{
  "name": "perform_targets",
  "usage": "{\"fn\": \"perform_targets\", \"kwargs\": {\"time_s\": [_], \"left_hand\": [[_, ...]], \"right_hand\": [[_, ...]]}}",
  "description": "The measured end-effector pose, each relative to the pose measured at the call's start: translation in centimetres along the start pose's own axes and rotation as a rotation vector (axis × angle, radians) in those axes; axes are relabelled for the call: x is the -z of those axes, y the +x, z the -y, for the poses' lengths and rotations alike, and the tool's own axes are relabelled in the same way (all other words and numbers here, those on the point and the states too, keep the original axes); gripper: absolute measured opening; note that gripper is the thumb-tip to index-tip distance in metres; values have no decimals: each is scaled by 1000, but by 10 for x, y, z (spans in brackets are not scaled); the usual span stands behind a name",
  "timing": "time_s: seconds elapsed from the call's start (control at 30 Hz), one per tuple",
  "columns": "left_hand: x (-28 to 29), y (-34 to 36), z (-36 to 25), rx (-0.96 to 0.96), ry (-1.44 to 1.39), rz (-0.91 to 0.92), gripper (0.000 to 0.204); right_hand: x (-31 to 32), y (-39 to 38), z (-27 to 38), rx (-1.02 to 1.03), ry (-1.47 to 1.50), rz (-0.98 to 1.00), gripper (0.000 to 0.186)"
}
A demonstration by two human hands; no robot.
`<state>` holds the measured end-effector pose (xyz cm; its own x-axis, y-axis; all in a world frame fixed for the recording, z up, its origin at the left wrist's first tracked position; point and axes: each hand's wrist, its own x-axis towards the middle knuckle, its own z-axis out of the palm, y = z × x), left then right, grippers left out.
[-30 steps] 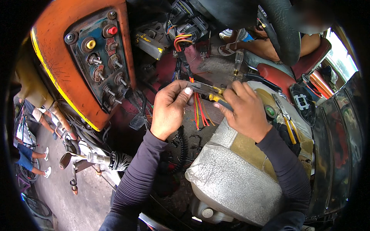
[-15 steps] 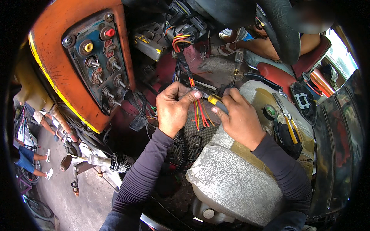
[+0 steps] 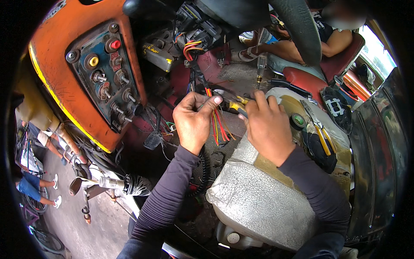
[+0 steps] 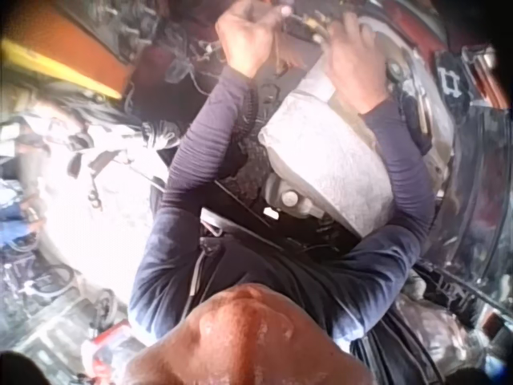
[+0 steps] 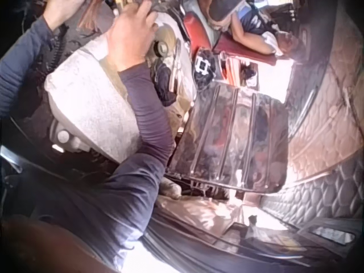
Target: The person works on the exposed wiring under the dashboard of a three-wheeled vehicle, stripping wire ends, twisting connections, and taping joints. They handle multiple colored wires and connectors, occasionally adjusting the steering column area while another person sits in the driver seat.
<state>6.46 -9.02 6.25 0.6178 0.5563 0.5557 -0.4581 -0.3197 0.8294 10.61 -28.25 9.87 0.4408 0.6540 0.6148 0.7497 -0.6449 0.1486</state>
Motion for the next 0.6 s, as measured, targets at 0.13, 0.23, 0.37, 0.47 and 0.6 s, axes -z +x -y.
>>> {"fn": "perform_targets", "kwargs": {"time_s": [0.13, 0.23, 0.37, 0.47, 0.6], "left_hand": [[20, -3, 5, 59, -49, 49, 16], [47, -5, 11, 2, 26, 58, 15], [54, -4, 14, 24, -111, 25, 14], [47, -2, 9, 116, -175, 2, 16], [44, -4, 1, 61, -87, -63, 15]], "right_hand": [[48, -3, -53, -120, 90, 437, 33], [81, -16, -87, -94, -46, 696, 41], [106, -30, -104, -129, -19, 979, 45], [84, -28, -82, 93, -101, 434, 46], [22, 21, -25, 280, 535, 87, 32]]}}
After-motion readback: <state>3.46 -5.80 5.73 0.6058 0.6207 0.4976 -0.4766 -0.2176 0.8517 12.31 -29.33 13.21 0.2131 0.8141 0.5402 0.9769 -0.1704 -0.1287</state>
